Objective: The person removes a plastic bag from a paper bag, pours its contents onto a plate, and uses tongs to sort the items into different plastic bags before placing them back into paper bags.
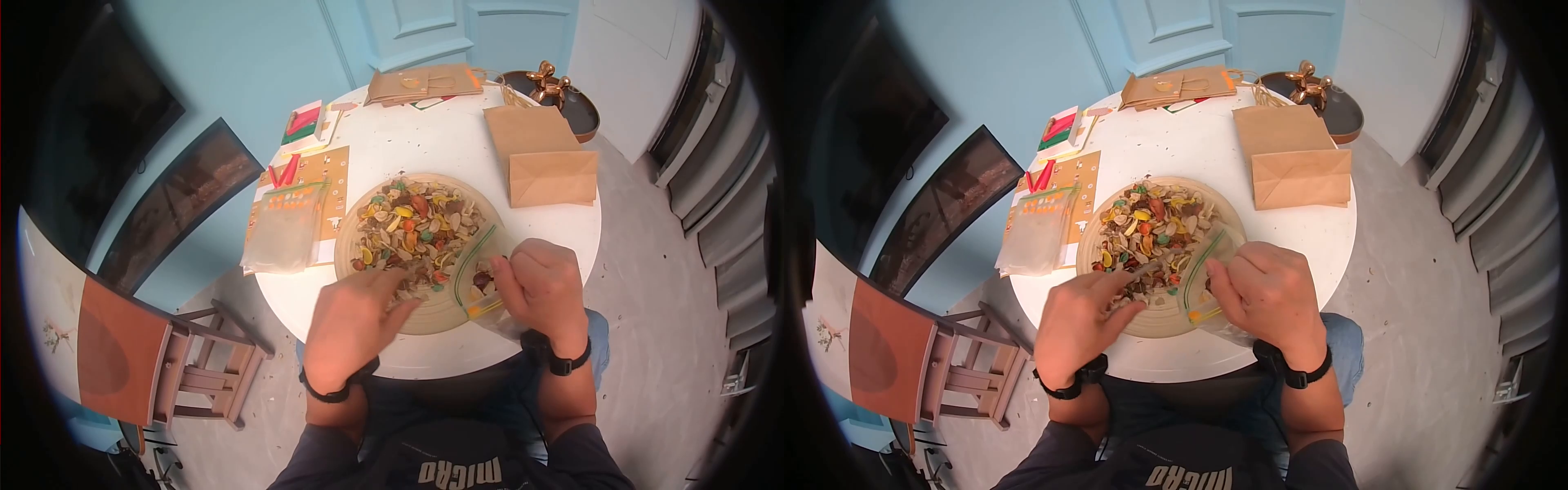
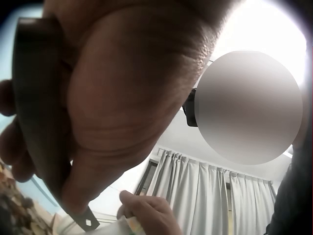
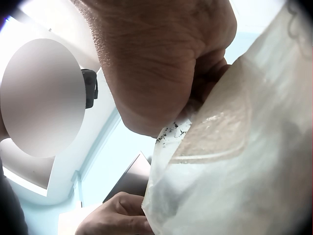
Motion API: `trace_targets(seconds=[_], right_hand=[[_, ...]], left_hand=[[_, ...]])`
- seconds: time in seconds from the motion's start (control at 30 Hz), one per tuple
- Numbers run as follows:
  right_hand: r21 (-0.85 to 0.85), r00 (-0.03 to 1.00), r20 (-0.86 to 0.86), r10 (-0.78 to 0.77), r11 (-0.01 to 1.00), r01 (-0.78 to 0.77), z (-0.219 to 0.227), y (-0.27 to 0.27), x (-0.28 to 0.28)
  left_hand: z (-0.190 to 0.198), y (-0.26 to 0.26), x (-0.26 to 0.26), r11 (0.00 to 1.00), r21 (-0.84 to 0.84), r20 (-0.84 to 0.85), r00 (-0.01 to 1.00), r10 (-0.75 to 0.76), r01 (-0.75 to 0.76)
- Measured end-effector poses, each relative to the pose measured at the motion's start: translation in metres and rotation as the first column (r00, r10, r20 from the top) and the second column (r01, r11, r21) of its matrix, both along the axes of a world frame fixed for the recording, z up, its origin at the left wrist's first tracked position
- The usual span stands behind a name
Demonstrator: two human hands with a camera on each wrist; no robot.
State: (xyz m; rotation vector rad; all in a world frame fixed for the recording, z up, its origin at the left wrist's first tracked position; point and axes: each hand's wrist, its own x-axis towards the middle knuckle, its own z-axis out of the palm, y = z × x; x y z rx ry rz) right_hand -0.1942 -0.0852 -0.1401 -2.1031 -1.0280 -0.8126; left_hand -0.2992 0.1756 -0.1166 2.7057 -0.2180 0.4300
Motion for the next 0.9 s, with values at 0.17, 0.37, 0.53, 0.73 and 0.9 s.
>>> trace_targets(seconds=[0.17, 0.37, 0.53, 0.73, 0.9], right_hand=[[0.01, 1.0, 0.0, -0.004, 1.0, 0.004, 0.002, -0.001, -0.002], [0.002, 1.0, 0.0, -0.006, 1.0, 0.006, 0.002, 0.0, -0.002], [-0.004, 1.0, 0.006, -0.002, 1.0, 0.002, 0.002, 0.002, -0.001], [-0.003, 1.0, 0.01, -0.001, 1.0, 0.001, 0.0, 0.003, 0.0], [0.001, 1.0, 0.006, 0.003, 1.0, -0.003, 0.0, 0.004, -0.001]], left_hand=[[-0.006, 0.025, -0.001, 0.965, 0.159, -0.199, 0.951, 0.236, -0.206], [-0.027, 0.028, 0.012, 0.964, 0.174, -0.116, 0.968, 0.222, -0.2], [-0.021, 0.025, 0.01, 0.966, 0.196, -0.208, 0.955, 0.211, -0.171], [-0.027, 0.03, 0.011, 0.967, 0.207, -0.179, 0.965, 0.189, -0.151], [-0.025, 0.033, 0.009, 0.973, 0.187, -0.136, 0.977, 0.164, -0.138]])
